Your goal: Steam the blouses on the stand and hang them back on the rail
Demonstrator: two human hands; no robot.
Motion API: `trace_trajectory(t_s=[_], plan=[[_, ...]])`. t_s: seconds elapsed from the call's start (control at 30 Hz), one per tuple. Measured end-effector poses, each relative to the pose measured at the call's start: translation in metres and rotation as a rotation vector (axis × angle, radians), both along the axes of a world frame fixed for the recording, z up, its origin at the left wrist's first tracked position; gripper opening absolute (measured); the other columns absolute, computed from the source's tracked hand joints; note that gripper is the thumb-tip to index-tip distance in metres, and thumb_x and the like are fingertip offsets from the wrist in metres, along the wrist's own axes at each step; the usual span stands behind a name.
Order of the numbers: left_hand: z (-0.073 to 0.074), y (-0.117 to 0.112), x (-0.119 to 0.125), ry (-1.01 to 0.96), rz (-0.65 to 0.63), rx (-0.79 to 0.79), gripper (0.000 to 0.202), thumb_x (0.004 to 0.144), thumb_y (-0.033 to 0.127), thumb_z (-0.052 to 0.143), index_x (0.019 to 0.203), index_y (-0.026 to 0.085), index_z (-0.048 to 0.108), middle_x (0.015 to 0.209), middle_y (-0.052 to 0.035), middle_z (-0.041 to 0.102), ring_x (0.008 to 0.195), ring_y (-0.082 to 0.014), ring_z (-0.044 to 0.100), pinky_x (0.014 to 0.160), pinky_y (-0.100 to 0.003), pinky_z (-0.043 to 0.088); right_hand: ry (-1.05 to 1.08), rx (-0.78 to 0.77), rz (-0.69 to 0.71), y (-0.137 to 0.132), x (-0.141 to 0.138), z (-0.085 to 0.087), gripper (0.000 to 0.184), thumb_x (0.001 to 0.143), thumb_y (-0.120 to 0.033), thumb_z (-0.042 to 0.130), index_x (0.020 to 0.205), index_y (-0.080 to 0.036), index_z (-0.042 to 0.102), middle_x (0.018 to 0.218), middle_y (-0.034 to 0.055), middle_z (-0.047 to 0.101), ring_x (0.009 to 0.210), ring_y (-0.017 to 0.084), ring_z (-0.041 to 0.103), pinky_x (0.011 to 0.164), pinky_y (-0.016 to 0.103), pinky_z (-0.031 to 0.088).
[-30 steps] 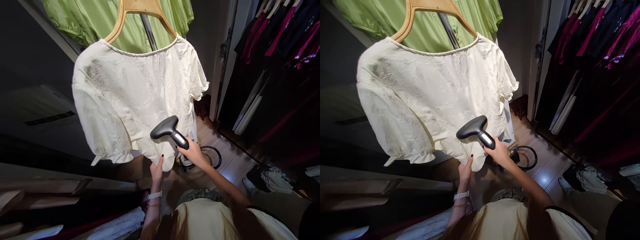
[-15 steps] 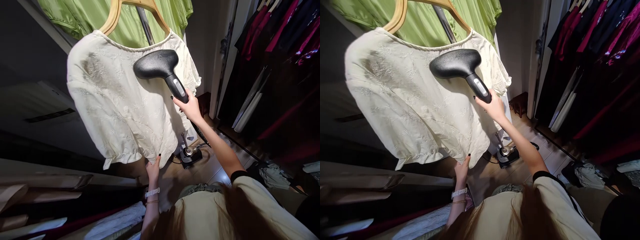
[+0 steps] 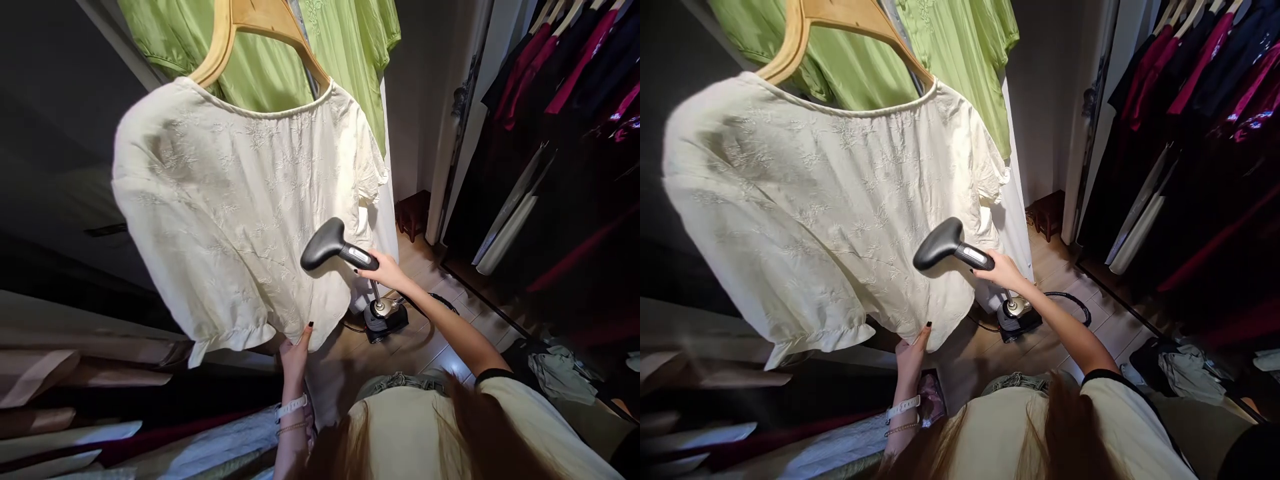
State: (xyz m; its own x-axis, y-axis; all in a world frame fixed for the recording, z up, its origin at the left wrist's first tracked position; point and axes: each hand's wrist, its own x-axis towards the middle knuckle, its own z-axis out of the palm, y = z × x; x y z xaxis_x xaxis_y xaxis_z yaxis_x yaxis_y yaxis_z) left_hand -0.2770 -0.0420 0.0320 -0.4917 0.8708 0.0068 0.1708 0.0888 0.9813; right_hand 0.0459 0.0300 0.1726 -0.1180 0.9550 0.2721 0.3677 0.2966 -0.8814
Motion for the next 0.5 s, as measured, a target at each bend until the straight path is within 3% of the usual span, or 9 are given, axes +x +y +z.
trace_trajectory(t_s=[0.1,0.27,0.4,0.5], plan=[[0.001,0.005,-0.006,0.009,0.042,0.018,0.052,0.066,0.05,0.083,0.097,0.009,0.076,0.102,-0.0173,0.077,0.105,-0.034,0.071,0.1,-0.048,0.053,0.035,-0.004,-0.041,-0.015,0.012,-0.006,0.041,0.075,-0.047,0.073,0.107,-0.021,0.067,0.085,-0.0008,0.066,0.077,0.017,0.06,0.071,0.03,0.047],[0.002,0.023,-0.003,-0.022,0.209,0.106,0.044,0.068,0.046,0.081,0.093,0.011,0.075,0.093,-0.0114,0.076,0.1,-0.0316,0.071,0.097,-0.047,0.055,0.228,0.037,-0.182,-0.034,0.034,0.005,0.033,0.077,-0.048,0.07,0.095,-0.023,0.058,0.068,-0.0052,0.056,0.057,0.014,0.053,0.057,0.029,0.046],[0.008,0.043,0.019,-0.201,0.363,0.239,0.042,0.074,0.039,0.079,0.106,0.012,0.074,0.107,-0.0106,0.075,0.105,-0.025,0.07,0.1,-0.041,0.055,0.429,0.064,-0.276,-0.042,0.046,0.013,0.037,0.079,-0.054,0.07,0.091,-0.025,0.051,0.061,-0.0081,0.051,0.049,0.013,0.051,0.05,0.028,0.043],[0.014,0.058,0.032,-0.317,0.419,0.113,0.043,0.08,0.037,0.076,0.117,0.016,0.07,0.12,-0.0112,0.071,0.114,-0.0262,0.067,0.098,-0.044,0.057,0.476,0.107,-0.329,-0.042,0.056,0.015,0.039,0.078,-0.055,0.072,0.09,-0.025,0.049,0.061,-0.0083,0.052,0.048,0.013,0.052,0.048,0.027,0.044]])
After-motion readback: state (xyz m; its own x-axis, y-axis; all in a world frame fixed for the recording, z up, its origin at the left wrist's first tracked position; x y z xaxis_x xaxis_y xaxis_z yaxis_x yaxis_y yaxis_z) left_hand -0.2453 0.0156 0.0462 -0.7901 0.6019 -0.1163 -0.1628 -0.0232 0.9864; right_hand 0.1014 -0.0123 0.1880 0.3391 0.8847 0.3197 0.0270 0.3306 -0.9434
